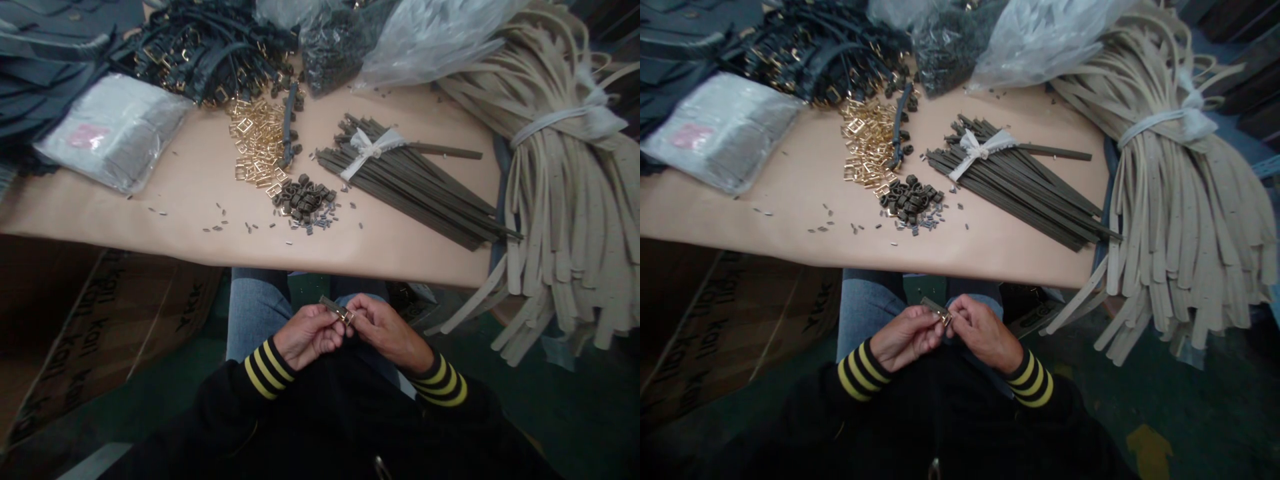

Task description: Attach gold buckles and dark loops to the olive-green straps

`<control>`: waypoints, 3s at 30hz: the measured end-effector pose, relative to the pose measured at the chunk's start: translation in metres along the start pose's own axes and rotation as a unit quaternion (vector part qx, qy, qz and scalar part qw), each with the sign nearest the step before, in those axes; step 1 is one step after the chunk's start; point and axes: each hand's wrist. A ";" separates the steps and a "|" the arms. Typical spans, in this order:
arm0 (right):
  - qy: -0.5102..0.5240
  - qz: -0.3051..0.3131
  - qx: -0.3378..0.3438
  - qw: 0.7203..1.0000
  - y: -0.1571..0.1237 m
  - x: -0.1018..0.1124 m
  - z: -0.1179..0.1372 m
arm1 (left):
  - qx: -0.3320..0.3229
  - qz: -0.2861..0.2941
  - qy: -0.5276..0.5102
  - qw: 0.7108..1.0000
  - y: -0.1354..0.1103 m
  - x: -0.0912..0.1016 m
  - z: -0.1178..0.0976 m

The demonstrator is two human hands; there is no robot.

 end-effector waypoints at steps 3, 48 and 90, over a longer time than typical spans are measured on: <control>0.022 -0.027 0.005 0.999 0.002 -0.006 -0.001 | -0.024 -0.011 0.002 1.000 0.002 -0.002 0.002; -0.090 -0.071 0.054 0.992 0.003 -0.011 -0.006 | -0.173 -0.104 0.256 0.945 -0.005 -0.003 -0.004; -0.070 -0.092 0.023 0.993 0.010 -0.016 -0.004 | -0.173 -0.107 0.240 0.949 -0.009 -0.006 -0.007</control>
Point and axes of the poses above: each hand's wrist, its own y-axis towards the middle knuckle, its own x-axis out of the back of the hand, z = x × y, and after that the axes turned 10 degrees about z, right-handed
